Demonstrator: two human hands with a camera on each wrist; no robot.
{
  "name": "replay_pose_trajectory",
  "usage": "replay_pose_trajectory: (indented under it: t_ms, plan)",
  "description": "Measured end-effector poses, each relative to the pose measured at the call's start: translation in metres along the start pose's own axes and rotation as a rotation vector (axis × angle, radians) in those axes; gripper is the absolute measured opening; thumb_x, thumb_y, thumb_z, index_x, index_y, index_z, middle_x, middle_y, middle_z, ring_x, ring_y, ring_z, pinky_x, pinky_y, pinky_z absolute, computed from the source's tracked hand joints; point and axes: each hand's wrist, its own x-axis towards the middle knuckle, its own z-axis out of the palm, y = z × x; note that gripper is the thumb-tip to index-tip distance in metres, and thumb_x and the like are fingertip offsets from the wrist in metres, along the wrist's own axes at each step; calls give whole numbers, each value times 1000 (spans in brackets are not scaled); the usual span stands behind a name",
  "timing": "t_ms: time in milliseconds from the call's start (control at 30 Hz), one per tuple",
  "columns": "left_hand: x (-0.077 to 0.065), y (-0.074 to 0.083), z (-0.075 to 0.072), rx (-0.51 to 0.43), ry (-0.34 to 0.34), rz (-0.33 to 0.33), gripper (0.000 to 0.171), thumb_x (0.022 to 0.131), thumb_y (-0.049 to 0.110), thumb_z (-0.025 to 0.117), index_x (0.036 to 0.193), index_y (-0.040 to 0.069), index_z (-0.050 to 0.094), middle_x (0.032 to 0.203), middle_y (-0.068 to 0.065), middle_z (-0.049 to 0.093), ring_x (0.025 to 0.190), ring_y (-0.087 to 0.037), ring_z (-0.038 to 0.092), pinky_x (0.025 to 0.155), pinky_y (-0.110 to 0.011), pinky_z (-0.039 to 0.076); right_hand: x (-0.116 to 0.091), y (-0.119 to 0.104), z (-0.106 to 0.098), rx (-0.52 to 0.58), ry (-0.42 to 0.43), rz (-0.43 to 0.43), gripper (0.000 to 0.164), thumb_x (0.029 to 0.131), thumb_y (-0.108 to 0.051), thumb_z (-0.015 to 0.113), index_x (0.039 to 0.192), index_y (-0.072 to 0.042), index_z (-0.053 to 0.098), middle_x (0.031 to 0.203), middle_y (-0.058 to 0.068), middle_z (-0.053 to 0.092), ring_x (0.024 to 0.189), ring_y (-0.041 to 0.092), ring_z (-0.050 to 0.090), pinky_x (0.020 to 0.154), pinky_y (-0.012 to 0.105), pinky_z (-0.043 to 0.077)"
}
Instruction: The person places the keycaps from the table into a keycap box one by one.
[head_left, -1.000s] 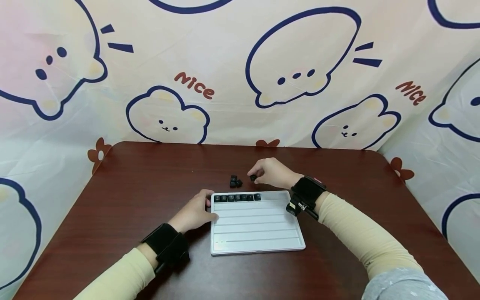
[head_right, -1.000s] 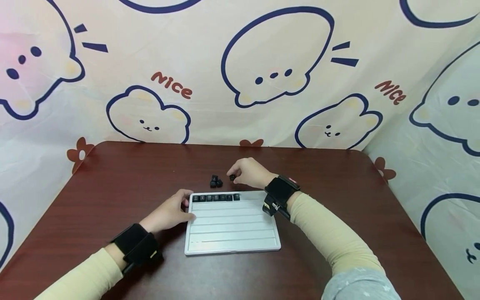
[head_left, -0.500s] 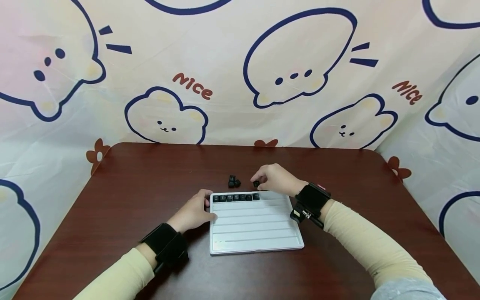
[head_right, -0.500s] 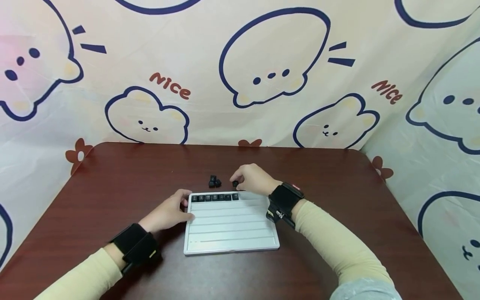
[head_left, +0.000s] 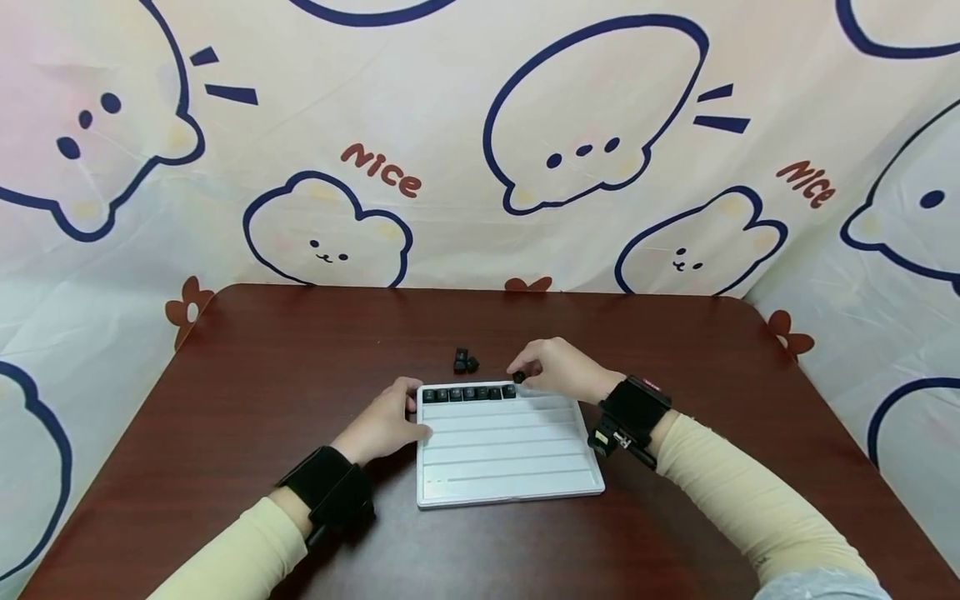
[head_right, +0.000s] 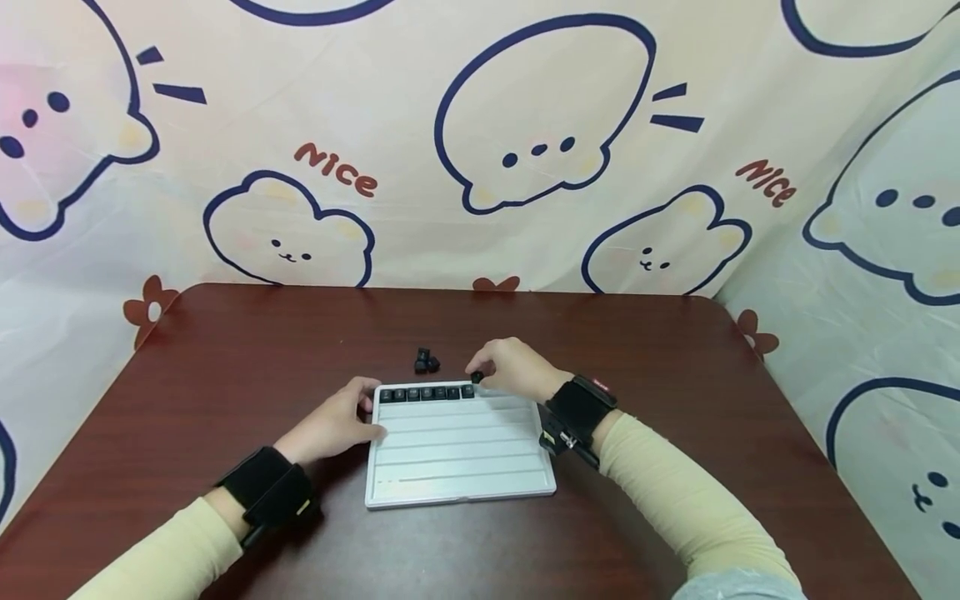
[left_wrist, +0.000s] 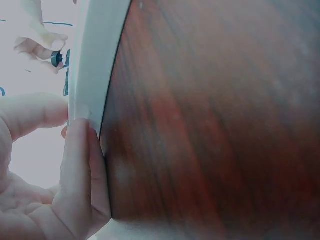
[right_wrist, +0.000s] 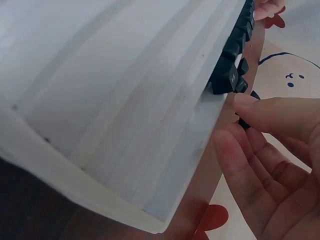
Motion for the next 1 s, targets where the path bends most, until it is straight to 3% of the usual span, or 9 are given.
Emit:
replay_pose_trajectory:
  t_ms: [233,533,1000]
  plan:
    - [2,2,1,-5,0,-9,70,87,4,81,145,-5,44,108,-13,54,91,-24,52,79,-37,44,-7,4,4,6,6,42,27,87,3,77,114,-3,78,109,7,71,91,19,62,79,33,54]
    - [1,1,-1,10,-1,-21,70,88,5,80,147,-4,43,110,-13,55,92,-24,52,79,-37,44,-5,6,10,-2,-13,30,22,87,1,78,107,-7,79,104,4,68,87,18,60,78,32,53]
    - [2,0,1,11,-4,-30,71,88,6,80,147,-3,43,111,-12,55,92,-24,52,80,-38,44,-11,2,15,-43,-9,63,26,87,2,77,112,-7,75,106,4,66,90,19,62,81,35,54]
